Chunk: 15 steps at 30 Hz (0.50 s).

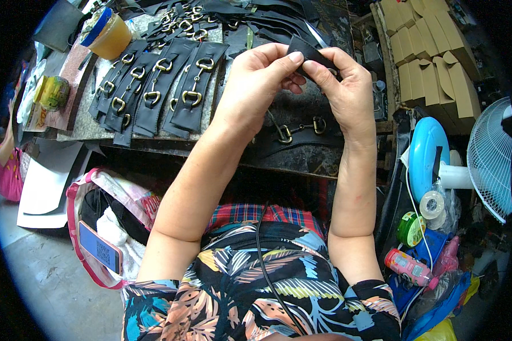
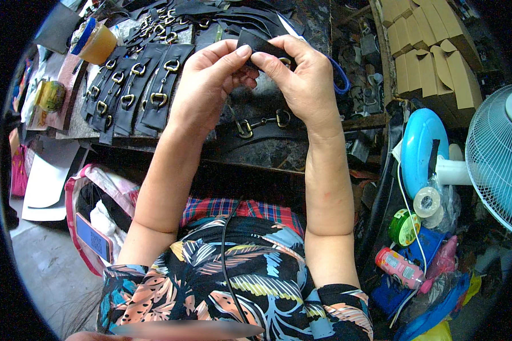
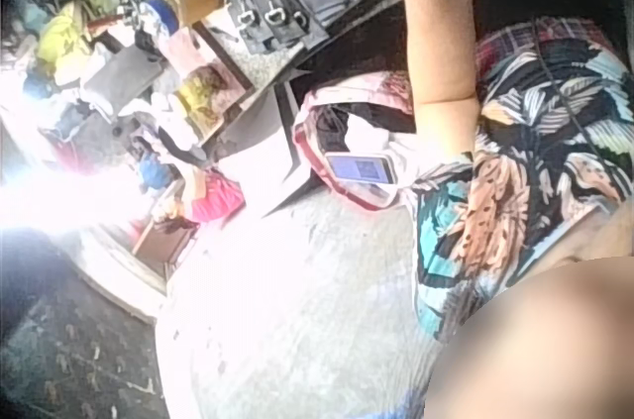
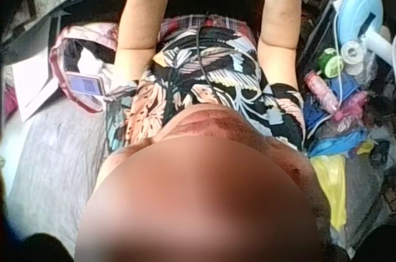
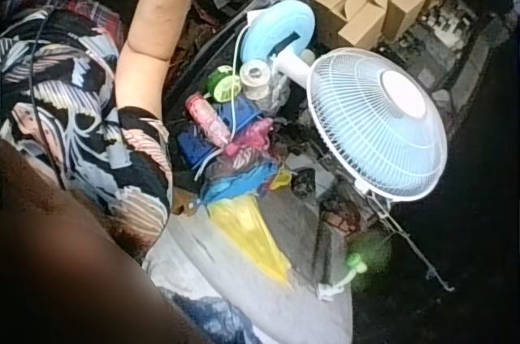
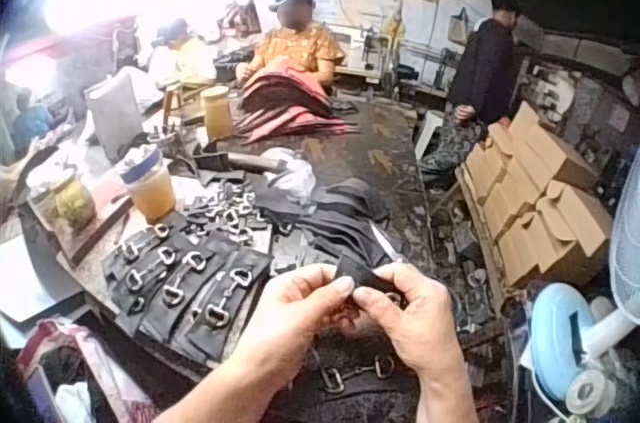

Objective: The person assembles small leather keychains by cutting short strips from a leather roll, threading brass D-rings and small chains through the leather, and arranging the finished pieces on a workbench. The person uses scissors to trim the leather and handles the metal hardware with both hands.

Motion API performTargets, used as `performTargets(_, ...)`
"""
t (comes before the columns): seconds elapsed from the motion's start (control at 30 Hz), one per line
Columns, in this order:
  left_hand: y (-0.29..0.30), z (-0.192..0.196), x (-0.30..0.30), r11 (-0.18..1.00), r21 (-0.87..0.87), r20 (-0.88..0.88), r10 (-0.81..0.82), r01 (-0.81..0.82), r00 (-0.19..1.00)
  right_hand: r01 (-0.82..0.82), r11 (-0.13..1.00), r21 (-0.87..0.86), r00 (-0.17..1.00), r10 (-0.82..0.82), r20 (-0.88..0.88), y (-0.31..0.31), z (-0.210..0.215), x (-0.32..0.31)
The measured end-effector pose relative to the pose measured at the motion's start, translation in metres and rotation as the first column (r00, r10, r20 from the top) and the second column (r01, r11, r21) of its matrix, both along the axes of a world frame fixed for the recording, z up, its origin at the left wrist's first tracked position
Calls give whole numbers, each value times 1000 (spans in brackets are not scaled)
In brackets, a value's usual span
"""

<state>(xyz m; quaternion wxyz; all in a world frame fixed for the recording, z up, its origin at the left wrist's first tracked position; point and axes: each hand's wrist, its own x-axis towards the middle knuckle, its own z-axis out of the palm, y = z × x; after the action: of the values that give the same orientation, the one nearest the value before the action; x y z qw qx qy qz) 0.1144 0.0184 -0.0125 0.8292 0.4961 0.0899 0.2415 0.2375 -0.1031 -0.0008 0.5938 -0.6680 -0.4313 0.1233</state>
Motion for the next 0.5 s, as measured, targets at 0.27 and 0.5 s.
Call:
performTargets(0.27,-9,5,1,941,250,-44,245,-227,968,141,987,75,977,-151,152,6,-1,-6)
performTargets(0.5,-23,2,4,691,568,94,484,-446,870,274,961,49,901,-274,336,5,0,-13)
